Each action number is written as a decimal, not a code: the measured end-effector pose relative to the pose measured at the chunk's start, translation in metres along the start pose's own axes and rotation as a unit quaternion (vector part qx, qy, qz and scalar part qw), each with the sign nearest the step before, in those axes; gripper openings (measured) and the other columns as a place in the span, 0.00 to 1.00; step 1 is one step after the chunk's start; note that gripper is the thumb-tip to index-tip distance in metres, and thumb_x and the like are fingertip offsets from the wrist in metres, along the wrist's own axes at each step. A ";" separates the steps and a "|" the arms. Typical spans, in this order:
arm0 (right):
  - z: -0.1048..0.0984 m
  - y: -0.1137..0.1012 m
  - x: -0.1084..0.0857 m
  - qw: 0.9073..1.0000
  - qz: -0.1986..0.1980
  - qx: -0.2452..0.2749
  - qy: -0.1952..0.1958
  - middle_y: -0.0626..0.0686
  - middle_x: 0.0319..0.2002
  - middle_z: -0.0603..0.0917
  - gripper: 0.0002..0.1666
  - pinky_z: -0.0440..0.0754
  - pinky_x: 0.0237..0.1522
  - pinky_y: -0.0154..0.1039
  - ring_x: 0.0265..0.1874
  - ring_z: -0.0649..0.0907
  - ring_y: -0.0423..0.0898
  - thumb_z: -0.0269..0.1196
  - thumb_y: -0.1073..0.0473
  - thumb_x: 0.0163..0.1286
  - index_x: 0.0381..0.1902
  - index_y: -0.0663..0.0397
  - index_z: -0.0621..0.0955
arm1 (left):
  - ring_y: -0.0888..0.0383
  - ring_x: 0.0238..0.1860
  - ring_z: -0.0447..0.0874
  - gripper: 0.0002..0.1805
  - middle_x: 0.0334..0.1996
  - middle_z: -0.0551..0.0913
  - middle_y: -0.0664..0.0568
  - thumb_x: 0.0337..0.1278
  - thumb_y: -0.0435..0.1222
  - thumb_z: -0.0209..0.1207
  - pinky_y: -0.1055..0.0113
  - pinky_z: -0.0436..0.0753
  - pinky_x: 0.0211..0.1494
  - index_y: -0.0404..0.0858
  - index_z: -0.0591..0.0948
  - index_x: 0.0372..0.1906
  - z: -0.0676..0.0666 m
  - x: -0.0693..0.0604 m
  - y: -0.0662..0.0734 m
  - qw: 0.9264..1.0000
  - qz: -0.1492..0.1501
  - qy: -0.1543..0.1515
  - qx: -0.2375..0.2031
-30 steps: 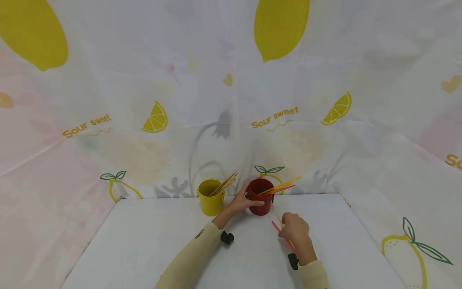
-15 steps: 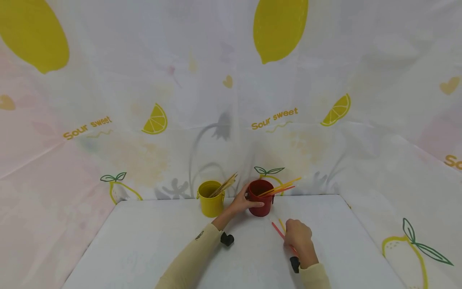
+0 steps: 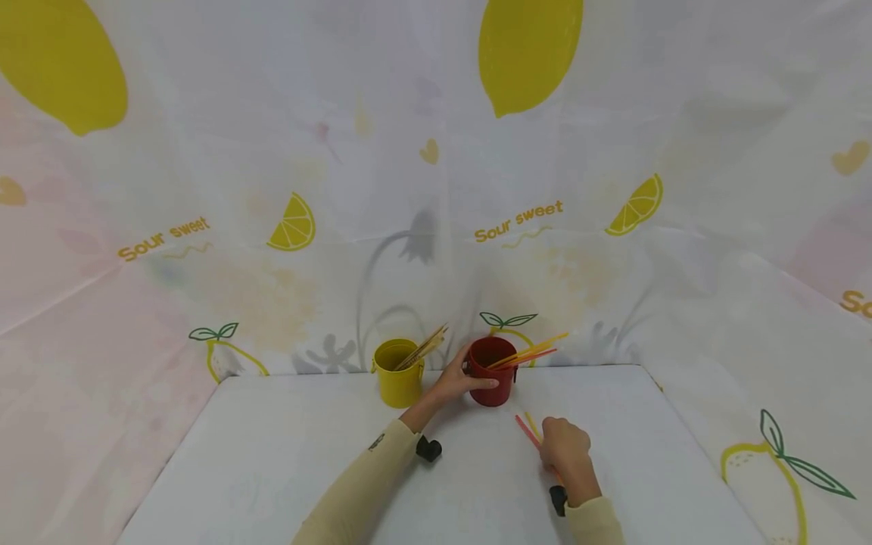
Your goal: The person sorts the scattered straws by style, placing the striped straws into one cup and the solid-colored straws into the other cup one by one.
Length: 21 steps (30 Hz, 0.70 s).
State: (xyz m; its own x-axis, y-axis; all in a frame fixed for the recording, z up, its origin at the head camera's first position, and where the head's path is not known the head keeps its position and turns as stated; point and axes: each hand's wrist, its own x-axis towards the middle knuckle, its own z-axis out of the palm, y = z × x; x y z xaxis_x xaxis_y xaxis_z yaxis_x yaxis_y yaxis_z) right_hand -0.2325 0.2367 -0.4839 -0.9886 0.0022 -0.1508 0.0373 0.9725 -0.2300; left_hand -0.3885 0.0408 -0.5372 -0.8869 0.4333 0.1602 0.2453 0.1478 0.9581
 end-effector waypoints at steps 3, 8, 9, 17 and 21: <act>0.003 0.001 0.001 1.000 0.002 0.001 0.001 0.51 0.20 0.73 0.14 0.73 0.21 0.42 0.20 0.74 0.48 0.69 0.71 0.46 0.22 0.56 0.73 | 0.63 0.63 0.67 0.44 0.61 0.71 0.70 0.48 0.44 0.75 0.58 0.73 0.62 0.63 0.64 0.70 0.000 0.000 -0.001 1.000 0.002 -0.001 -0.003; 0.004 0.002 0.002 1.000 0.007 -0.001 -0.008 0.51 0.20 0.73 0.13 0.73 0.22 0.41 0.20 0.74 0.48 0.69 0.71 0.47 0.23 0.57 0.74 | 0.62 0.63 0.67 0.44 0.60 0.71 0.71 0.48 0.45 0.75 0.57 0.74 0.62 0.65 0.64 0.69 0.000 -0.001 -0.001 1.000 -0.004 0.000 -0.006; 0.003 0.003 0.002 1.000 0.006 -0.001 -0.008 0.51 0.20 0.73 0.13 0.73 0.21 0.41 0.20 0.74 0.48 0.69 0.71 0.47 0.23 0.57 0.74 | 0.62 0.63 0.67 0.44 0.60 0.71 0.71 0.48 0.45 0.75 0.57 0.73 0.63 0.65 0.64 0.69 0.000 -0.002 0.000 1.000 -0.005 0.000 -0.007; 0.002 0.005 0.001 1.000 -0.006 0.002 0.002 0.51 0.19 0.73 0.13 0.72 0.20 0.41 0.19 0.74 0.47 0.68 0.71 0.47 0.21 0.55 0.73 | 0.61 0.64 0.66 0.44 0.62 0.71 0.67 0.49 0.44 0.74 0.56 0.74 0.63 0.60 0.64 0.70 0.000 -0.002 0.003 1.000 0.002 -0.003 0.001; 0.000 0.004 0.000 1.000 -0.007 -0.001 0.004 0.50 0.20 0.73 0.13 0.72 0.20 0.41 0.19 0.74 0.47 0.68 0.72 0.47 0.21 0.54 0.73 | 0.59 0.64 0.67 0.44 0.63 0.71 0.65 0.50 0.44 0.74 0.55 0.74 0.63 0.58 0.64 0.71 0.000 -0.003 0.003 1.000 0.004 -0.002 -0.001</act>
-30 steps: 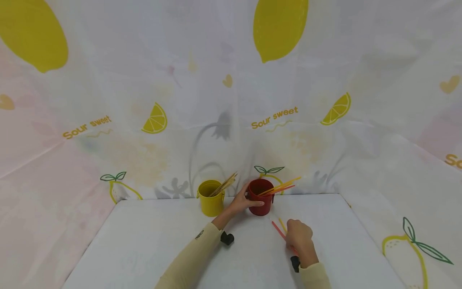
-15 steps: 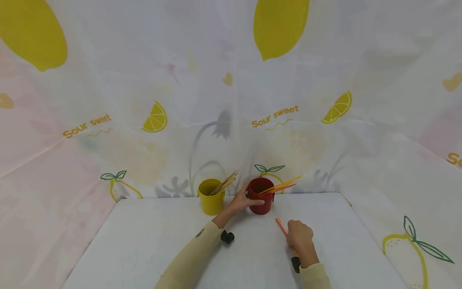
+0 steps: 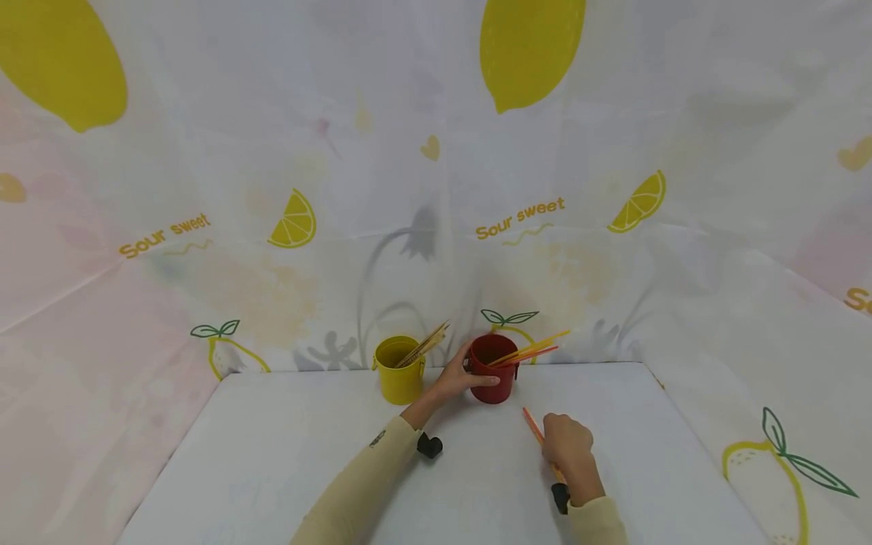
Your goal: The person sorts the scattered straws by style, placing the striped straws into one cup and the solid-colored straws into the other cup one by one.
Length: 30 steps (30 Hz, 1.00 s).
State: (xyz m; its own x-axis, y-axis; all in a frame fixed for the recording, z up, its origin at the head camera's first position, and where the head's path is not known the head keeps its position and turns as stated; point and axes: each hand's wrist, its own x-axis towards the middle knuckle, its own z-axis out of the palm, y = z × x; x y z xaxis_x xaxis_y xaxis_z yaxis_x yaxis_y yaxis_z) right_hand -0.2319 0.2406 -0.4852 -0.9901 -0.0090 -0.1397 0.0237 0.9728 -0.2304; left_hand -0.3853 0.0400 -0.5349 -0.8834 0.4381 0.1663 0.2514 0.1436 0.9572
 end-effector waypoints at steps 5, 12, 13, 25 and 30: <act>-0.004 -0.004 -0.004 1.000 -0.003 0.005 -0.012 0.50 0.19 0.74 0.14 0.73 0.20 0.40 0.17 0.76 0.45 0.68 0.73 0.50 0.23 0.54 0.74 | 0.60 0.64 0.67 0.44 0.62 0.71 0.67 0.49 0.44 0.75 0.56 0.74 0.63 0.60 0.65 0.70 0.000 0.000 -0.001 1.000 -0.008 0.001 0.002; -0.012 -0.009 -0.010 1.000 -0.017 0.008 -0.005 0.49 0.19 0.74 0.15 0.73 0.19 0.39 0.15 0.76 0.44 0.68 0.73 0.52 0.23 0.53 0.73 | 0.63 0.64 0.67 0.44 0.61 0.71 0.70 0.48 0.45 0.75 0.57 0.74 0.63 0.63 0.65 0.70 0.001 0.000 -0.001 1.000 -0.014 0.002 -0.004; -0.013 -0.009 -0.011 1.000 -0.021 0.007 0.000 0.49 0.19 0.74 0.15 0.73 0.19 0.39 0.15 0.77 0.44 0.67 0.73 0.52 0.23 0.53 0.73 | 0.63 0.64 0.66 0.44 0.61 0.71 0.70 0.48 0.45 0.75 0.57 0.73 0.63 0.63 0.65 0.70 0.000 0.000 -0.001 1.000 -0.014 0.002 -0.007; -0.018 -0.012 -0.014 0.999 -0.029 0.015 0.005 0.49 0.19 0.75 0.14 0.73 0.19 0.40 0.15 0.77 0.43 0.65 0.74 0.52 0.23 0.53 0.73 | 0.63 0.63 0.66 0.43 0.60 0.71 0.71 0.48 0.44 0.75 0.57 0.74 0.63 0.64 0.65 0.69 0.000 0.001 -0.001 1.000 -0.009 0.000 -0.007; -0.025 -0.015 -0.014 0.999 -0.036 0.019 0.019 0.49 0.20 0.75 0.14 0.73 0.18 0.40 0.16 0.76 0.44 0.66 0.73 0.51 0.25 0.52 0.74 | 0.63 0.64 0.66 0.44 0.60 0.71 0.70 0.48 0.44 0.75 0.57 0.74 0.62 0.64 0.65 0.69 0.000 0.001 0.000 1.000 -0.008 0.001 -0.011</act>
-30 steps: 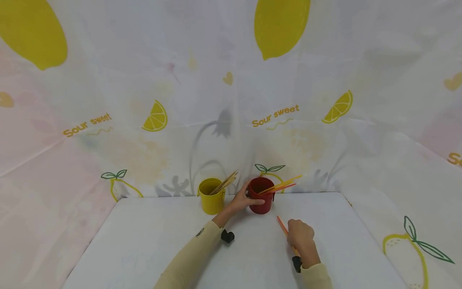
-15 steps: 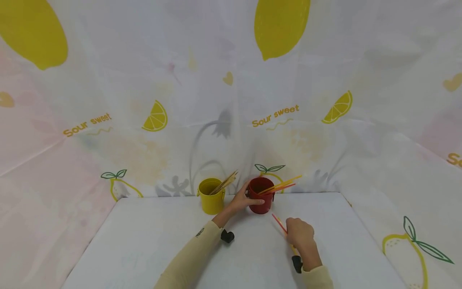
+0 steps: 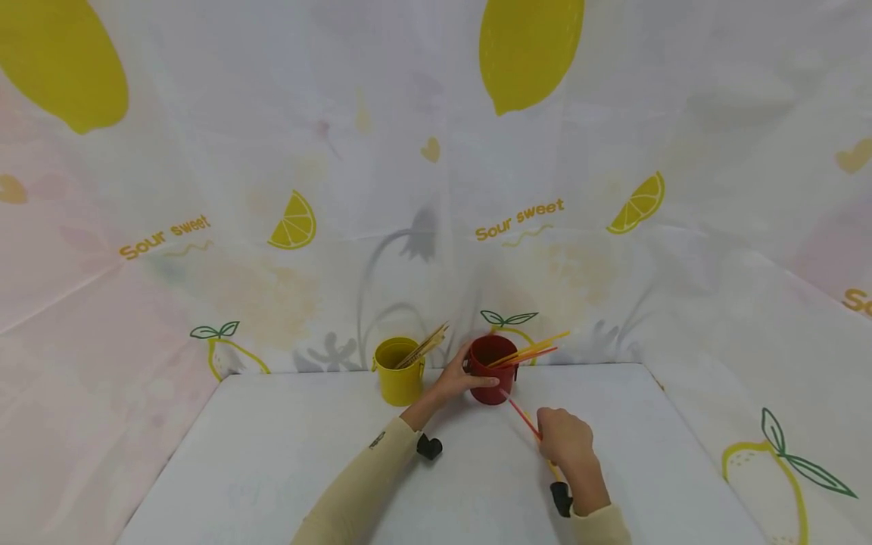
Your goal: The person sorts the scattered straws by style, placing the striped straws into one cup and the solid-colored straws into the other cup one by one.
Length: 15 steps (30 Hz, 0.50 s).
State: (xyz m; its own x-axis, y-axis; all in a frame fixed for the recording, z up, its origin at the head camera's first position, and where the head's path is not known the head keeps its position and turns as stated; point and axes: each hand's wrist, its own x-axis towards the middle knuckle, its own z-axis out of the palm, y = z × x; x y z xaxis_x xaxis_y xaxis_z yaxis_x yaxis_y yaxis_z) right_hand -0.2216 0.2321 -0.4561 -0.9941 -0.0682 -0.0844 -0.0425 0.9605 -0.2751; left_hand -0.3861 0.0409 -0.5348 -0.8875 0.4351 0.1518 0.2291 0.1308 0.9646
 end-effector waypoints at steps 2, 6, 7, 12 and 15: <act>-0.006 -0.002 -0.001 1.000 -0.005 0.004 0.009 0.49 0.20 0.76 0.13 0.72 0.18 0.40 0.16 0.76 0.44 0.66 0.73 0.51 0.26 0.53 0.75 | 0.62 0.64 0.66 0.44 0.61 0.71 0.70 0.49 0.43 0.75 0.57 0.74 0.62 0.63 0.65 0.69 0.000 -0.001 0.001 1.000 0.003 -0.002 -0.002; -0.018 -0.007 -0.005 0.999 -0.015 0.013 0.032 0.48 0.19 0.76 0.12 0.72 0.18 0.41 0.15 0.76 0.43 0.66 0.72 0.51 0.28 0.53 0.76 | 0.61 0.64 0.66 0.43 0.62 0.71 0.67 0.49 0.42 0.74 0.57 0.75 0.61 0.62 0.65 0.70 -0.001 -0.001 0.001 1.000 0.011 -0.006 -0.002; -0.021 -0.008 -0.006 0.999 -0.018 0.013 0.040 0.47 0.19 0.76 0.12 0.71 0.18 0.41 0.15 0.76 0.42 0.66 0.72 0.51 0.29 0.53 0.76 | 0.60 0.64 0.66 0.43 0.62 0.71 0.67 0.49 0.42 0.74 0.57 0.75 0.61 0.62 0.65 0.70 -0.001 -0.001 0.001 1.000 0.012 -0.007 -0.001; -0.034 -0.015 -0.010 0.996 -0.033 0.017 0.087 0.46 0.20 0.78 0.12 0.72 0.19 0.43 0.19 0.75 0.44 0.68 0.70 0.53 0.30 0.52 0.76 | 0.59 0.64 0.66 0.44 0.62 0.71 0.66 0.49 0.43 0.75 0.55 0.75 0.62 0.61 0.65 0.70 -0.001 0.000 0.000 1.000 0.011 -0.005 0.001; -0.039 -0.019 -0.011 0.993 -0.042 0.021 0.107 0.47 0.23 0.80 0.13 0.73 0.19 0.44 0.20 0.76 0.45 0.69 0.69 0.54 0.31 0.52 0.76 | 0.60 0.64 0.66 0.44 0.62 0.71 0.68 0.47 0.44 0.75 0.55 0.75 0.61 0.63 0.65 0.69 -0.001 0.000 0.000 1.000 -0.001 0.001 0.007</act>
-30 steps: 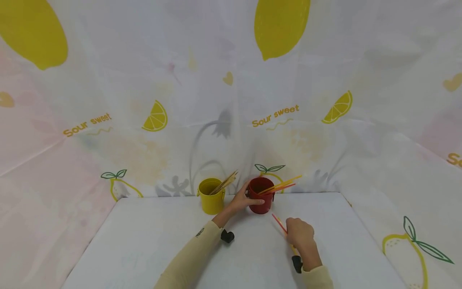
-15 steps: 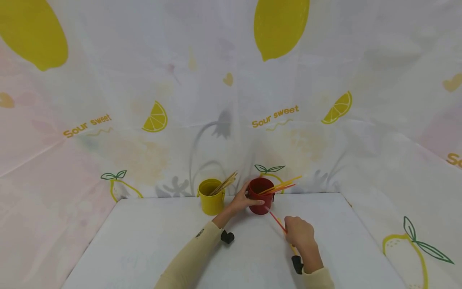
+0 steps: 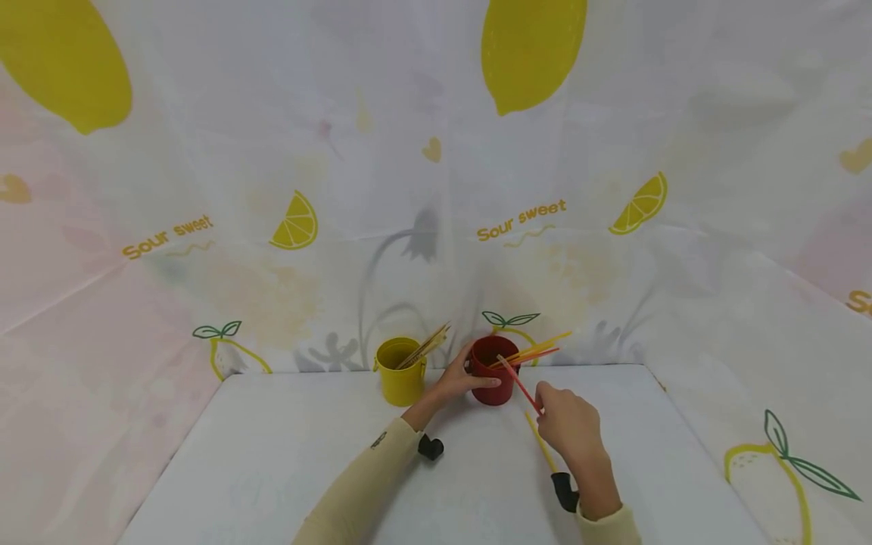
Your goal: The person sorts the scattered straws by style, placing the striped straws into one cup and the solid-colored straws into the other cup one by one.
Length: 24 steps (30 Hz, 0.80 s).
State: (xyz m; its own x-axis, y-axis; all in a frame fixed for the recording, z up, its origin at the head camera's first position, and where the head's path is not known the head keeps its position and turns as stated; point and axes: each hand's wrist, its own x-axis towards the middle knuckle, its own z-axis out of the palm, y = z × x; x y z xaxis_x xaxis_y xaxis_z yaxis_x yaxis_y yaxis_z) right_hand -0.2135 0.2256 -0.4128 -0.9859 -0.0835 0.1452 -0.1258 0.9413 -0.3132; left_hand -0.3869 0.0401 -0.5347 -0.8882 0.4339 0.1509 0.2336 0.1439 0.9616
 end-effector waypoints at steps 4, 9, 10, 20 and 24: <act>-0.005 -0.004 0.000 0.999 -0.013 0.003 0.031 0.46 0.22 0.80 0.13 0.72 0.19 0.44 0.19 0.76 0.45 0.70 0.68 0.55 0.32 0.51 0.76 | 0.62 0.64 0.66 0.45 0.61 0.71 0.71 0.46 0.44 0.76 0.56 0.75 0.61 0.66 0.65 0.69 0.001 0.000 -0.001 1.000 -0.011 0.005 0.001; -0.012 -0.009 0.003 0.997 -0.031 0.012 0.077 0.46 0.23 0.80 0.13 0.71 0.19 0.43 0.18 0.75 0.44 0.70 0.67 0.56 0.33 0.51 0.76 | 0.63 0.63 0.67 0.44 0.59 0.72 0.72 0.46 0.43 0.76 0.57 0.74 0.61 0.66 0.66 0.68 0.001 0.001 -0.001 1.000 -0.002 0.003 -0.004; -0.013 -0.010 0.004 0.996 -0.035 0.015 0.085 0.46 0.23 0.80 0.13 0.71 0.19 0.42 0.18 0.74 0.44 0.70 0.67 0.57 0.33 0.52 0.76 | 0.63 0.63 0.67 0.44 0.59 0.72 0.72 0.46 0.43 0.76 0.58 0.74 0.61 0.66 0.66 0.68 0.001 0.001 -0.001 1.000 -0.001 0.003 -0.004; -0.015 -0.016 0.012 0.972 -0.080 0.032 0.218 0.50 0.30 0.85 0.14 0.66 0.15 0.38 0.13 0.68 0.41 0.71 0.65 0.59 0.38 0.55 0.75 | 0.60 0.64 0.66 0.44 0.62 0.71 0.67 0.48 0.43 0.75 0.55 0.74 0.63 0.61 0.65 0.70 0.001 0.000 0.000 1.000 0.012 -0.003 0.003; -0.019 -0.020 0.015 0.960 -0.077 0.055 0.262 0.54 0.33 0.86 0.15 0.65 0.12 0.36 0.12 0.67 0.40 0.69 0.64 0.61 0.42 0.56 0.75 | 0.62 0.63 0.67 0.44 0.61 0.71 0.70 0.47 0.43 0.76 0.56 0.74 0.62 0.64 0.65 0.69 0.001 0.000 0.000 1.000 0.005 0.003 0.000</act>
State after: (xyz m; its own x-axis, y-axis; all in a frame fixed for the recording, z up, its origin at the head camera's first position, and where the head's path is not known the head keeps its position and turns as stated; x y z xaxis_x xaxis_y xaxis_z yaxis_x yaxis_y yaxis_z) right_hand -0.2235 0.2115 -0.3869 -0.7674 -0.0166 0.6409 -0.3053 0.8885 -0.3426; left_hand -0.3869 0.0413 -0.5353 -0.8881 0.4301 0.1619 0.2429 0.1402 0.9599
